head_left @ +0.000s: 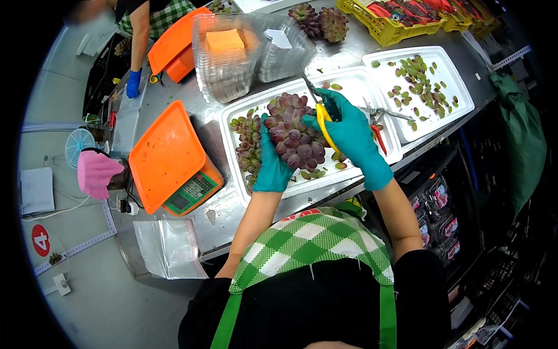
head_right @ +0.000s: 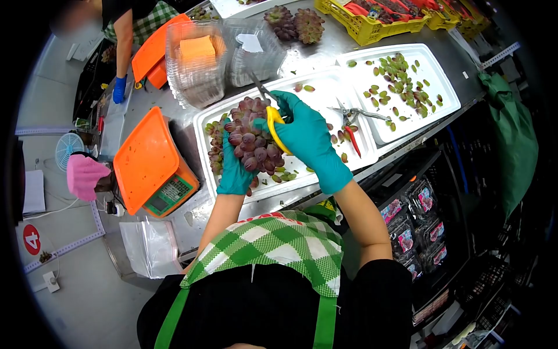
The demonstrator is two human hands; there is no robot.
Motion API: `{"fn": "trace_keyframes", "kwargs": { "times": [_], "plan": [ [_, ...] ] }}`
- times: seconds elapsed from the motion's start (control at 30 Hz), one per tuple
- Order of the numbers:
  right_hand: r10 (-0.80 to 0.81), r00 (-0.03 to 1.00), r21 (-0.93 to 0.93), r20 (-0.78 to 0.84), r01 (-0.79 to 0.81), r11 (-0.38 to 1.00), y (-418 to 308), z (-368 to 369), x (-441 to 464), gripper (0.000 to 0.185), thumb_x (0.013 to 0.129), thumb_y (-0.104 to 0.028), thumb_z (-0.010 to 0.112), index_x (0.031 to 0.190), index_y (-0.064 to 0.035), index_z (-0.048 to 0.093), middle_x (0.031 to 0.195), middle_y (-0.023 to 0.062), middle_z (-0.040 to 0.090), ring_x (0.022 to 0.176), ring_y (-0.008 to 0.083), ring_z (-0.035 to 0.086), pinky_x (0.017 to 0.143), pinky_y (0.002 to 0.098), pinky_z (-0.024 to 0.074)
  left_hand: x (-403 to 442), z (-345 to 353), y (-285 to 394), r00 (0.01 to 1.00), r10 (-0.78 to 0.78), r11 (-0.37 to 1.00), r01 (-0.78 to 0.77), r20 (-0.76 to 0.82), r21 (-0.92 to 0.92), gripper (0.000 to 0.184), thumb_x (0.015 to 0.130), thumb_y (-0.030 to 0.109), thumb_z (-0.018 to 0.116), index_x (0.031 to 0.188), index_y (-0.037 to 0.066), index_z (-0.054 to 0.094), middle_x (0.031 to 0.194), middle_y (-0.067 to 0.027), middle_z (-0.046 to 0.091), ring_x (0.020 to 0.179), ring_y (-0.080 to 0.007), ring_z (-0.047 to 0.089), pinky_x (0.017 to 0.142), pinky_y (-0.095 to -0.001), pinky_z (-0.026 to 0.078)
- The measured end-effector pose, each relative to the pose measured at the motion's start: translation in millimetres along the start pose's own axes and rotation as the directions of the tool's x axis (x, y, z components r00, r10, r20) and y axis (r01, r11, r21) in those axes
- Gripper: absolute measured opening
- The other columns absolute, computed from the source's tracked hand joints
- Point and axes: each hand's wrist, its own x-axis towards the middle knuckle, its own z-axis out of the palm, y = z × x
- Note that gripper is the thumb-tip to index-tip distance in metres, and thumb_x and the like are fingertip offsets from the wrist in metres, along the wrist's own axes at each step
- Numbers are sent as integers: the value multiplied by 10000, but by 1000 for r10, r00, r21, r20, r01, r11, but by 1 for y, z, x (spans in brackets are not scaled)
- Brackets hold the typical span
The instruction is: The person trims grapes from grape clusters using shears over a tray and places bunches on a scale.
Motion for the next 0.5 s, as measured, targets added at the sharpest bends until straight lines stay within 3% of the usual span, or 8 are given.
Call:
{"fn": "trace_keyframes", "kwargs": {
  "times": [0.07, 0.1, 0.23, 0.33, 0.4, 0.43, 0.47, 0.5],
  "plan": [
    [-3, 1000, -31, -12, 3, 1000, 6, -1, 4, 463, 714, -146, 684, 1117, -31, 489, 839, 28, 571, 722, 44, 494, 676, 205, 438, 5, -23, -2, 982, -70, 975, 105, 176, -195, 565, 856, 479, 329, 1267, 92, 317, 1249, -125, 395, 1110, -268, 436, 899, -413, 412],
    [8, 1000, -16, -2, -8, 1000, 6, -2, 3, 444, 731, -103, 660, 1130, -35, 479, 871, 29, 570, 753, 53, 504, 706, 210, 446, 1, -12, -4, 996, -28, 999, 26, -87, -29, 530, 867, 450, 317, 1244, 78, 337, 1237, -112, 406, 1103, -267, 441, 891, -419, 418],
    [73, 997, 132, -5, -72, 989, 8, -8, -1, 478, 741, -68, 647, 1173, -54, 441, 882, 15, 552, 778, 64, 516, 707, 209, 461, 5, -11, -5, 995, -61, 981, 75, 80, -179, 532, 863, 466, 300, 1231, 86, 350, 1226, -114, 416, 1109, -278, 433, 898, -438, 405],
    [-114, 987, -78, -116, 106, 991, 11, -11, -7, 540, 723, -100, 675, 1198, -70, 420, 841, -9, 520, 731, 59, 502, 671, 194, 462, 13, -23, -5, 981, -53, 923, 120, 189, -367, 589, 840, 531, 294, 1235, 99, 357, 1211, -134, 433, 1113, -308, 426, 905, -477, 387],
    [-219, 970, -69, -102, 213, 975, 13, -8, -17, 604, 686, -148, 717, 1208, -89, 419, 822, -25, 482, 714, 46, 462, 607, 161, 424, 13, -20, -4, 982, -51, 926, 115, 183, -359, 588, 845, 527, 272, 1237, 97, 358, 1222, -131, 427, 1110, -311, 428, 910, -476, 382],
    [-272, 959, -153, -73, 259, 954, 10, -5, -21, 606, 684, -147, 719, 1206, -87, 419, 830, -22, 483, 721, 46, 460, 624, 161, 422, 0, 11, -3, 999, -24, 999, 23, -40, -33, 508, 874, 451, 294, 1219, 86, 372, 1205, -96, 442, 1047, -247, 476, 872, -400, 428],
    [-321, 946, -233, -41, 303, 924, 6, -3, -25, 608, 681, -147, 721, 1205, -85, 419, 837, -19, 484, 728, 46, 457, 641, 161, 420, -7, 15, -3, 997, -24, 1000, 23, -75, -8, 502, 874, 451, 297, 1213, 90, 378, 1194, -94, 449, 1031, -240, 485, 860, -394, 437],
    [-226, 973, -170, -34, 218, 961, 5, -1, -26, 588, 691, -120, 710, 1199, -76, 418, 863, -2, 507, 740, 56, 476, 700, 174, 432, -9, 18, -4, 994, -21, 1000, 23, -110, 18, 495, 874, 451, 300, 1206, 94, 384, 1183, -92, 456, 1015, -233, 494, 848, -389, 446]
  ]
}}
